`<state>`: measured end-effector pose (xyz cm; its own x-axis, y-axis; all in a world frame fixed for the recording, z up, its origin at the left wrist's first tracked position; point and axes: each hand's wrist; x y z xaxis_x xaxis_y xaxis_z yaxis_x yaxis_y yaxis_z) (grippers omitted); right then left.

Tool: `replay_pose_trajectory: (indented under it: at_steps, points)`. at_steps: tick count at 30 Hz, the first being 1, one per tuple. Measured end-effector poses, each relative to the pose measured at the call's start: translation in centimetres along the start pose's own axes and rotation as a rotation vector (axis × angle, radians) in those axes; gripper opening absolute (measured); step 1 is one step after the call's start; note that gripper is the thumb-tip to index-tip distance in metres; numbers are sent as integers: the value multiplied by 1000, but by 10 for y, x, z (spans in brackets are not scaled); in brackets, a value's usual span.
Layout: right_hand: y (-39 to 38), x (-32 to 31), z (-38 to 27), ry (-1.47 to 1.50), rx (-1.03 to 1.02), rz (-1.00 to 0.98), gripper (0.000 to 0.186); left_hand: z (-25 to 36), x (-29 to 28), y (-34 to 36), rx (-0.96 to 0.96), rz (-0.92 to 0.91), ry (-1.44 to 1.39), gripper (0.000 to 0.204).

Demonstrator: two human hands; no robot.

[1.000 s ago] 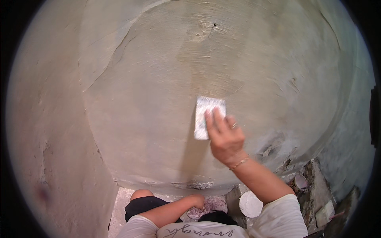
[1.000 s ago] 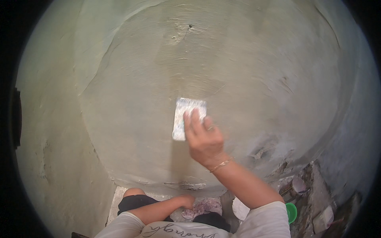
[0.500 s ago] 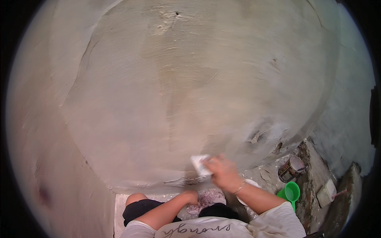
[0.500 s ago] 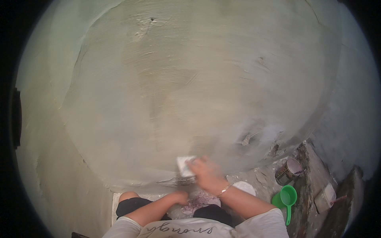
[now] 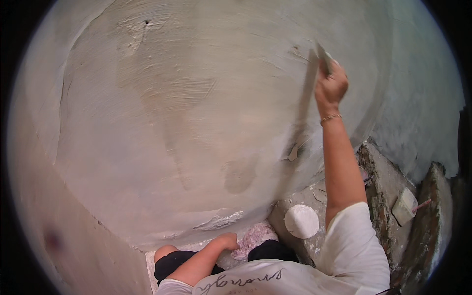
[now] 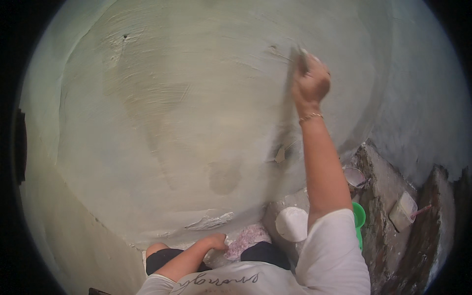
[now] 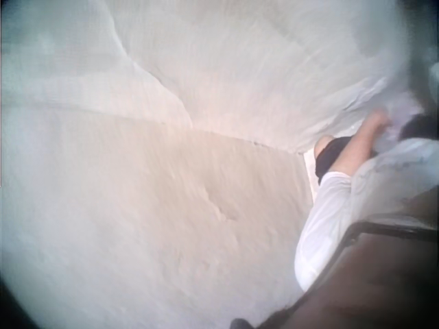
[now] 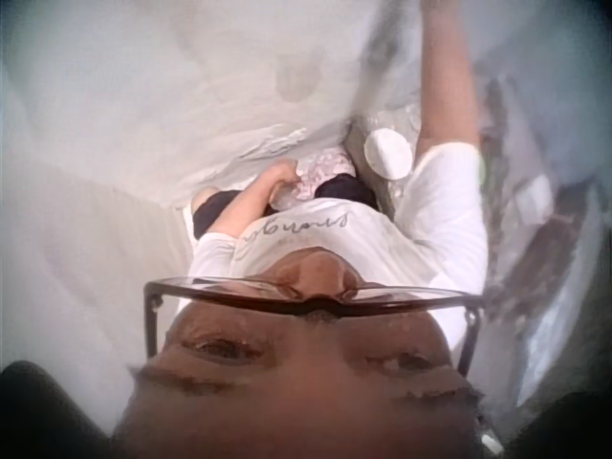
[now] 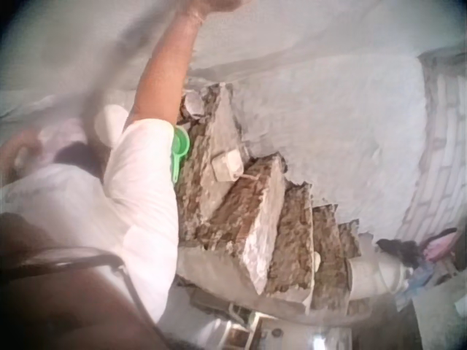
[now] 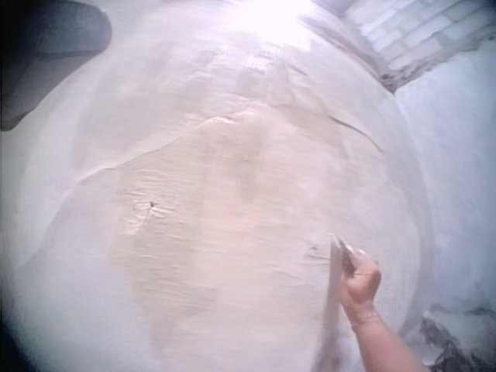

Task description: The person applies a white substance to a wall using a spatula, smoothing it over damaged areas and picking up more substance from a container as needed.

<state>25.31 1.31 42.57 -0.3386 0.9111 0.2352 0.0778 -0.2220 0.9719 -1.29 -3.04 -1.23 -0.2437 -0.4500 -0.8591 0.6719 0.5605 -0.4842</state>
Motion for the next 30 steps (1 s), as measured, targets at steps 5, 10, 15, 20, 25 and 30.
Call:
replay_pose_trajectory:
  at_steps: [5, 10, 15, 20, 25, 30]
  points:
    - [-41, 10, -75, 93, -247, -234, 30, -2, 2, -3, -3, -14, 15, 48]
    - [-136, -39, -147, 408, -280, -743, 38, 0, -1, 4, 27, -41, 56, 47]
    - [-90, -24, -133, 366, -277, -467, 47, 3, 2, -2, 25, 30, -2, 45]
    - [-33, 24, -150, 289, -330, -194, 48, 1, 6, 0, 5, 27, -25, 42]
    - [-164, 14, -183, 303, -554, -598, 39, 13, -12, -10, 33, 37, 2, 40]
    - [-253, -54, -185, 560, -516, -1130, 39, 9, -8, -9, 29, 41, -6, 38]
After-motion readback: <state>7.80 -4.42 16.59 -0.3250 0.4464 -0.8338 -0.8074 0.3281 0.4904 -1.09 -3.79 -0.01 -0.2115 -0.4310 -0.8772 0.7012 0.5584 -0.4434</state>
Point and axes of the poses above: each hand's wrist, its own y-axis towards the middle knuckle, its own x-axis out of the palm, z = x × y, and after that the axes turned 14 degrees about y, right-handed
